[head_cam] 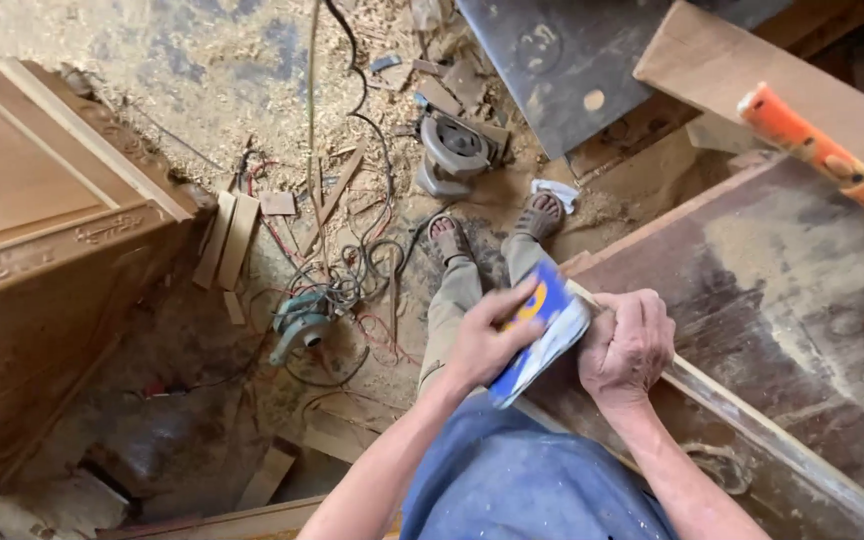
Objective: Manual sanding of a decorative wooden panel followed by applying glue to a wooden strip in a workshop environment.
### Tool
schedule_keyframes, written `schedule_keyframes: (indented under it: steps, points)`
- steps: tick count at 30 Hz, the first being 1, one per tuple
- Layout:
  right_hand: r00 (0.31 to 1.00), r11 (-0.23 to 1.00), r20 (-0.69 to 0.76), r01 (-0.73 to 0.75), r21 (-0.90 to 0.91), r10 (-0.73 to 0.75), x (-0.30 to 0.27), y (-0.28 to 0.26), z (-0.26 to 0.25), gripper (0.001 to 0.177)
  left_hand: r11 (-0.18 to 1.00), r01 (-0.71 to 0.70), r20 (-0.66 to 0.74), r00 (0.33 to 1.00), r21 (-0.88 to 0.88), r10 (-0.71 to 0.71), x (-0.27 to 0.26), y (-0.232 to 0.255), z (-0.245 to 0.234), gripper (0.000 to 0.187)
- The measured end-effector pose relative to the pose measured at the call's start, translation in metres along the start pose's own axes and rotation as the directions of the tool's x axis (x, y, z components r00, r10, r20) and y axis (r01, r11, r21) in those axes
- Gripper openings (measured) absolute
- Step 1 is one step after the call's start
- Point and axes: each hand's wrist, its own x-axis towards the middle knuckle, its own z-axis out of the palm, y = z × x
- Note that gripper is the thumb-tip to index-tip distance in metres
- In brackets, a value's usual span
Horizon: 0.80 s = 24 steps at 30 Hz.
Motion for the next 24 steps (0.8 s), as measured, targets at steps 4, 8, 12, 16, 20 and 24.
schedule_keyframes:
  steps: [4, 8, 12, 16, 20, 24]
  points:
    - [0.998, 1.000, -0.051, -0.025, -0.007, 0.024, -0.005, -0.005, 0.010, 0.019, 0.987, 0.156, 0.090, 0.984, -0.048, -0.152, -0.057, -0.062, -0.052, 0.057]
    - [1.000, 1.000, -0.024, 0.012, -0.010, -0.012, -0.010, -0.021, 0.014, 0.016, 0.997, -0.038, 0.165, 0.985, -0.071, 0.049, -0.015, -0.030, -0.027, 0.051]
    - [1.000, 0.999, 0.009, -0.017, 0.037, 0.017, -0.012, -0.027, 0.010, 0.016, 0.995, -0.015, 0.260, 0.965, -0.098, 0.040, -0.041, -0.030, -0.053, 0.051]
    - [1.000, 1.000, 0.011, -0.011, 0.017, 0.011, -0.014, -0.027, 0.016, 0.016, 0.997, 0.028, 0.251, 0.968, -0.071, -0.010, -0.039, -0.038, -0.055, 0.050]
    - [0.998, 0.998, 0.060, -0.014, 0.060, 0.010, -0.018, -0.036, 0.012, 0.014, 0.965, 0.022, 0.251, 0.967, -0.261, 0.045, -0.016, -0.027, -0.034, 0.048]
    - [0.990, 0.997, 0.123, -0.064, -0.050, 0.069, -0.013, -0.053, 0.012, 0.017, 0.997, -0.041, 0.340, 0.938, -0.071, 0.063, -0.044, -0.055, -0.064, 0.055]
